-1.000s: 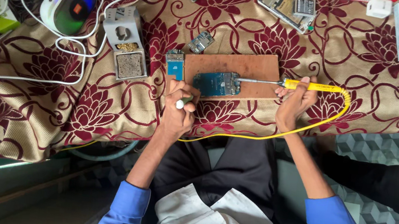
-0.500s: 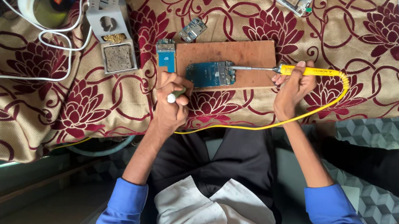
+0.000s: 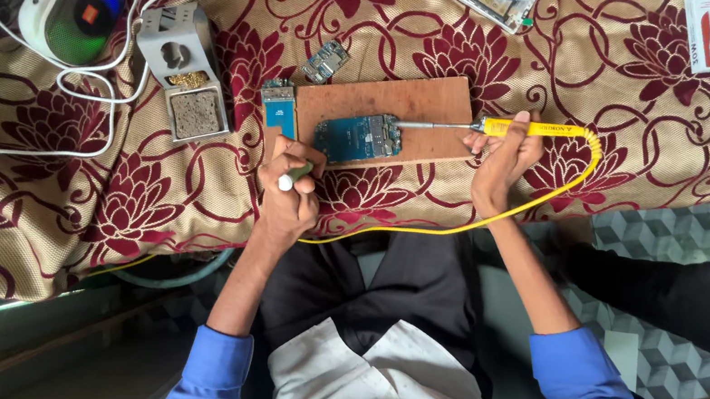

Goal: The person uses a soldering iron and solder to work on a small circuit board placed on a wooden block. They repeatedly apply solder to various points on the board while holding it steady with their other hand.

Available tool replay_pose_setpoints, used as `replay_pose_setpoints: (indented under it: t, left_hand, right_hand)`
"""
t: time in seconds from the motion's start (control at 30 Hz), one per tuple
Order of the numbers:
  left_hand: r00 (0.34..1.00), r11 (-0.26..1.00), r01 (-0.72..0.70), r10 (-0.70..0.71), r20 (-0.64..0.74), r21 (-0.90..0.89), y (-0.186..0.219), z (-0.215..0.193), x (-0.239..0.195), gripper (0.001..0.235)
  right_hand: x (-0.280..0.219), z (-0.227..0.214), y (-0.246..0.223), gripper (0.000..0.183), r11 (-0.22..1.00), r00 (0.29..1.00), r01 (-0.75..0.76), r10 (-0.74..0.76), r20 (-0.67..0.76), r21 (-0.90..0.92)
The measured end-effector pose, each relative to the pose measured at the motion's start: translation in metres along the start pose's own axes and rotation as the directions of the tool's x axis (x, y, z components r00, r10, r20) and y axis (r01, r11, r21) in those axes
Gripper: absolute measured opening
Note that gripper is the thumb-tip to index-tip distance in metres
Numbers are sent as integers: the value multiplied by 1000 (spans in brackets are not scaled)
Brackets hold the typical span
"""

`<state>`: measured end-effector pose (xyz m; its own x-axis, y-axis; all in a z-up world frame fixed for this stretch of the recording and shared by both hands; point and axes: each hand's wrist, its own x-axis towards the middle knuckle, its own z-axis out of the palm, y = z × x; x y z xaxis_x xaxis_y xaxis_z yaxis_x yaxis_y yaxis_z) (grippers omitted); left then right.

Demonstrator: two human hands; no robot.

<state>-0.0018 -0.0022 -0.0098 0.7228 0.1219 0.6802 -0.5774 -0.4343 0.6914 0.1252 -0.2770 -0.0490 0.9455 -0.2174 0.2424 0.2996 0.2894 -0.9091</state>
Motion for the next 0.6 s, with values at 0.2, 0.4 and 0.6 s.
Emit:
replay_pose_setpoints:
  t: [0.2, 0.4, 0.6]
  left_hand:
    - [997, 996, 78, -78, 9, -46, 2, -1, -7, 22]
    - [1000, 1000, -26, 26, -2, 2, 0, 0, -7, 28]
    - [999, 998, 40, -40, -9, -46, -1, 2, -10, 29]
  right_hand:
    - [-1, -3, 6, 36, 998, 999, -34, 34, -11, 53]
    - [-1, -4, 7, 35, 998, 999, -48, 48, 12, 29]
    - [-7, -2, 2, 32, 994, 999, -34, 35, 1, -107]
